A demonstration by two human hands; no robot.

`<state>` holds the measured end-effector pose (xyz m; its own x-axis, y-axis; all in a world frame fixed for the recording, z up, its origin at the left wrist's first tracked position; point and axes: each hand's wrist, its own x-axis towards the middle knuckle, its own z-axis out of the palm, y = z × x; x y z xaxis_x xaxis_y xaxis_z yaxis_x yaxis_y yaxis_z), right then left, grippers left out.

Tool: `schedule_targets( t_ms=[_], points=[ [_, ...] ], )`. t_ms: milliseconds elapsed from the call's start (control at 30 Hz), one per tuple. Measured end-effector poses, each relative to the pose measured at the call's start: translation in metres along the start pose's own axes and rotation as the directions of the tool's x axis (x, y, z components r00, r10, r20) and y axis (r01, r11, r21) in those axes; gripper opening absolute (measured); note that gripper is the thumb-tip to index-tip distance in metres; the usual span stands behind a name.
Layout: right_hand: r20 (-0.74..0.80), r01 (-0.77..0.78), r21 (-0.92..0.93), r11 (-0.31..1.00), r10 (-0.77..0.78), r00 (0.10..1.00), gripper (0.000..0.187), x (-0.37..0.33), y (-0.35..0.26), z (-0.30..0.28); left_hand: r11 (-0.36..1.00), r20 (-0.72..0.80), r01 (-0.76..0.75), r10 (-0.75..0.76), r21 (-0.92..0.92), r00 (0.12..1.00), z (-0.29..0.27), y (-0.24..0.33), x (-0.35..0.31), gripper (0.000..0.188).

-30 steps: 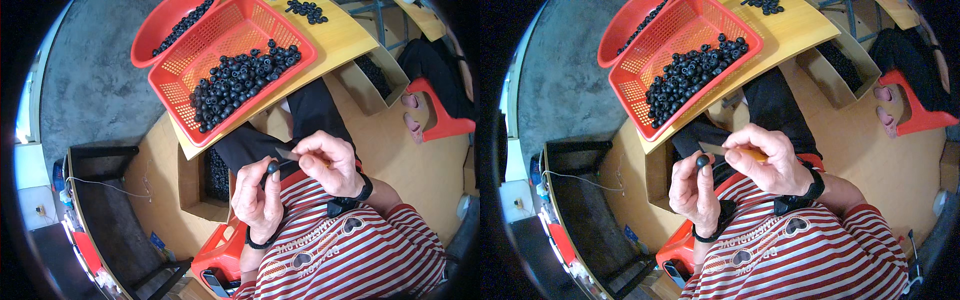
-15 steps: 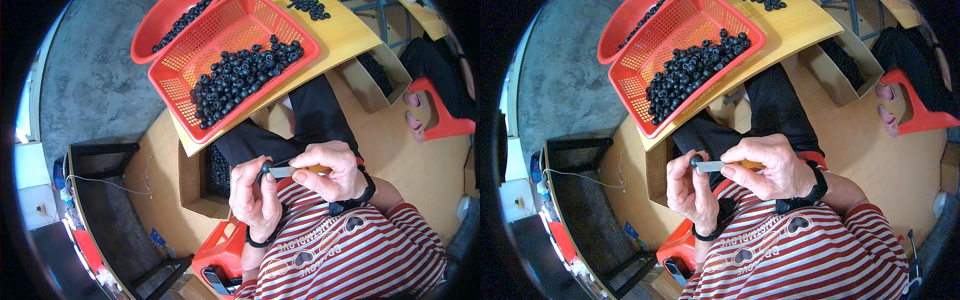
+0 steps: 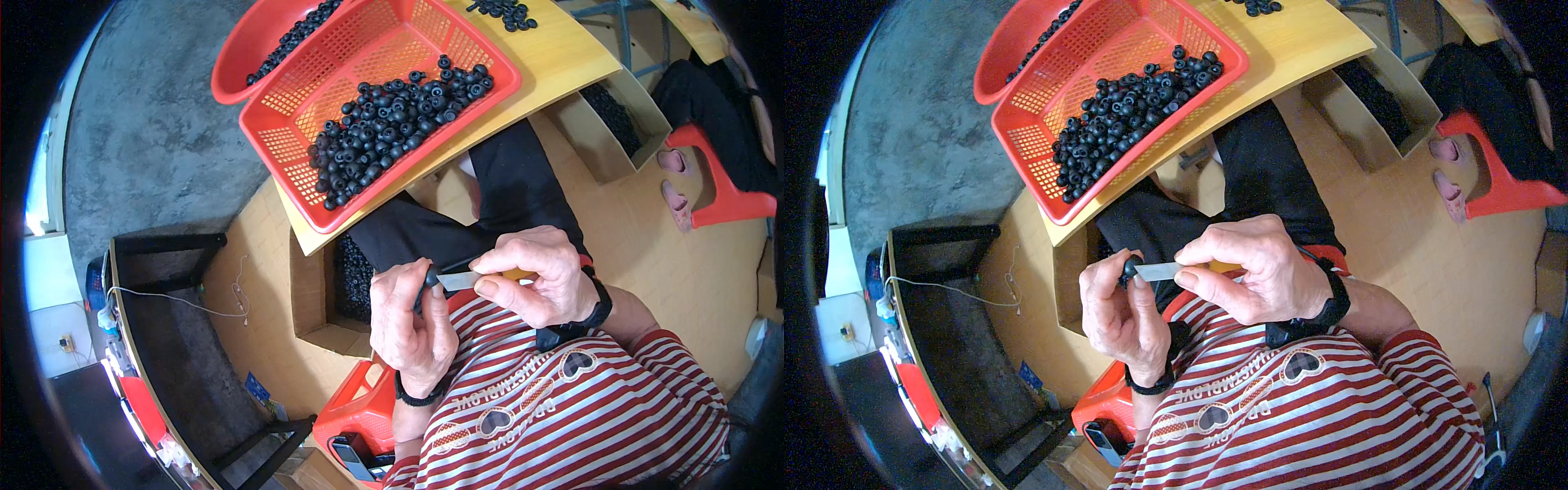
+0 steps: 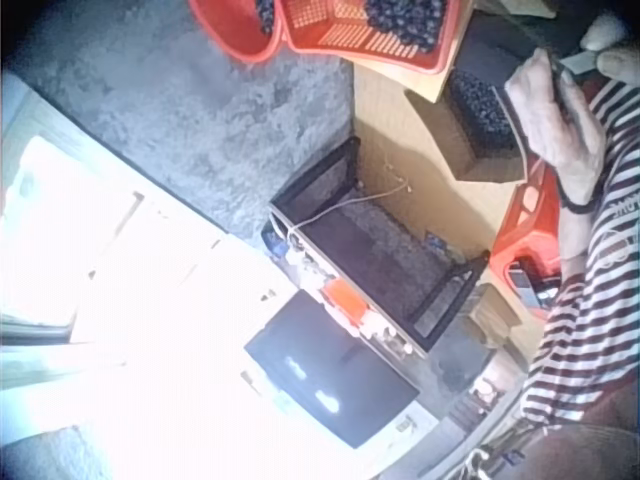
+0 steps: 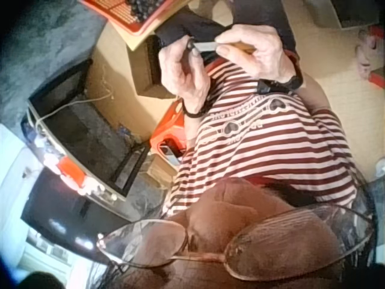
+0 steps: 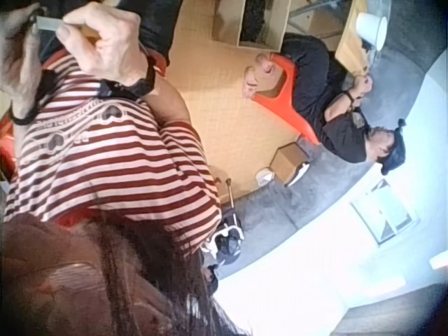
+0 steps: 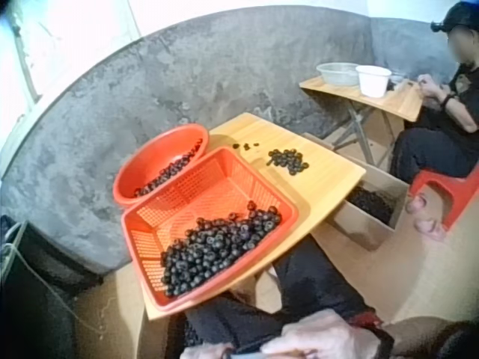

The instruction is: Trimming excess material from small black plastic or rubber components using a handheld utility blade.

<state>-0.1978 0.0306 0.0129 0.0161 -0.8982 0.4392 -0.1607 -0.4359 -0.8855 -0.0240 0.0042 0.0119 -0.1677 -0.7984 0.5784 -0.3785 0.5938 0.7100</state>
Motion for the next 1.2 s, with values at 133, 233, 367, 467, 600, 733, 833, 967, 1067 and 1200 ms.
schedule_targets(
  t_ms=[133,233,367,467,600,733,833,967,1067,1200],
  points=[
    [-0.003,0.021,-0.013,1.000,-0.021,1.000,0.009,0.001,0.002,-0.001,1.000,0.078,-0.021,0.020,0.013,0.997,-0.004,-0.002,0.001,0.018],
    [0.000,0.024,-0.032,0.999,-0.024,1.000,0.008,0.000,0.004,-0.001,0.998,0.098,0.058,-0.054,-0.040,0.994,-0.005,0.001,0.001,0.017],
    [-0.170,-0.169,-0.003,0.986,0.166,0.971,0.007,0.005,0.030,0.004,0.948,0.152,0.015,0.035,-0.318,0.988,0.003,0.016,-0.002,0.013],
    [-0.250,-0.225,0.213,0.951,0.276,0.928,0.009,-0.001,0.027,0.002,0.903,0.155,0.228,-0.183,-0.363,0.971,0.003,0.011,-0.006,0.015],
    [-0.151,-0.139,0.119,0.983,0.156,0.976,0.007,-0.003,0.012,-0.002,0.843,0.120,0.302,-0.278,-0.445,0.953,0.007,0.008,-0.007,0.014],
    [-0.066,-0.070,0.095,0.993,0.077,0.995,0.006,-0.003,0.003,-0.003,0.855,0.061,0.250,-0.251,-0.455,0.966,0.006,0.005,-0.005,0.016],
    [-0.050,0.009,0.043,0.999,-0.007,0.999,0.011,-0.003,0.003,-0.002,0.868,0.042,0.229,-0.235,-0.441,0.971,0.007,0.005,-0.005,0.016],
    [-0.032,0.109,0.012,0.994,-0.108,0.994,0.014,-0.002,0.006,0.000,0.883,0.014,0.234,-0.250,-0.407,0.968,0.006,0.004,-0.006,0.016],
    [-0.014,0.144,-0.014,0.989,-0.144,0.989,0.014,0.000,0.007,0.000,0.903,0.009,0.222,-0.235,-0.367,0.972,0.005,0.002,-0.007,0.017],
    [0.000,0.155,-0.045,0.987,-0.155,0.988,0.014,0.001,0.005,-0.001,0.924,0.018,0.202,-0.208,-0.324,0.978,0.004,0.001,-0.006,0.018]
  ],
)
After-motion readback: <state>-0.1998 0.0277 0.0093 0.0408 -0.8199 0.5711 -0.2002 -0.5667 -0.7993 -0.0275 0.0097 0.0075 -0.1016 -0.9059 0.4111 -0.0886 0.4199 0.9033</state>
